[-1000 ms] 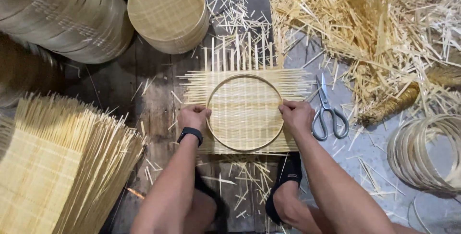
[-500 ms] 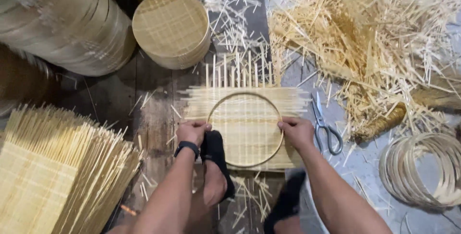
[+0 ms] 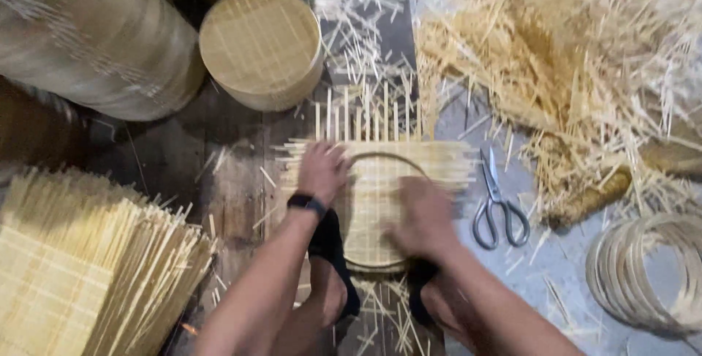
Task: Weaving bamboo strips into a mat, fitting a circular frame, and trimming the edges to create a steamer basket base.
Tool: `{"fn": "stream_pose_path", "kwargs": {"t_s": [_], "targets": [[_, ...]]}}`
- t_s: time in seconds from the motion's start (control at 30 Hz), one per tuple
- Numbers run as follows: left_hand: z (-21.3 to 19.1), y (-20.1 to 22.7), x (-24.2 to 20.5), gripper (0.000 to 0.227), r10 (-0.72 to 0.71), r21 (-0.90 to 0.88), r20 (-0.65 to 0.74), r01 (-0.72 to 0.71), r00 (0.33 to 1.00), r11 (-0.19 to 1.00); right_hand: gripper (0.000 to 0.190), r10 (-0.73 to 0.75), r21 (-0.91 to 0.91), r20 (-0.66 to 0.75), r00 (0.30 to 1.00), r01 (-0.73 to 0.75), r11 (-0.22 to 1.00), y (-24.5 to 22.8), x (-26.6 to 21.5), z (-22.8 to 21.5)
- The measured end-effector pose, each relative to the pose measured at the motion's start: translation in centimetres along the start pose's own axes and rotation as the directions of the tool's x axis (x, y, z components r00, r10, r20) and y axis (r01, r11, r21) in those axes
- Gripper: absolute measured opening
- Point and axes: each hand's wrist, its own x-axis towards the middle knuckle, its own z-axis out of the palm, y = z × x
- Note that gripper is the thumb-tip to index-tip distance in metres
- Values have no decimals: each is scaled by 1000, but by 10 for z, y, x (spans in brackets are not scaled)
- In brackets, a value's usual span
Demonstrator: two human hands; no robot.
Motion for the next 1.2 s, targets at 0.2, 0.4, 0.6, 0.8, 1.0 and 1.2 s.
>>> {"fn": "stream_pose_path", "kwargs": {"t_s": [0.2, 0.4, 0.6, 0.8, 1.0, 1.2], "targets": [[14, 29, 37, 32, -118, -199, 189, 156, 975, 967, 85, -656, -278, -236, 717, 598, 752, 18, 19, 161], [28, 21, 44, 26, -149, -104, 199, 172, 969, 980, 69, -663, -391, -372, 649, 539, 746, 22, 16, 162], [14, 32, 36, 26, -161, -192, 180, 195, 970, 962, 13, -535, -1, -623, 570, 683, 730, 55, 87, 81], [16, 32, 46, 33, -64, -40, 292, 80, 954, 996, 18, -356, 169, -555, 752, 521, 837, 52, 137, 47], [25, 31, 68, 43, -364, -36, 476, 431, 801, 902, 17, -89, 515, -369, 925, 283, 810, 54, 151, 51], [73, -13, 74, 48, -356, -339, 678, 703, 643, 625, 21, -140, 309, -698, 702, 472, 825, 59, 128, 61]]}}
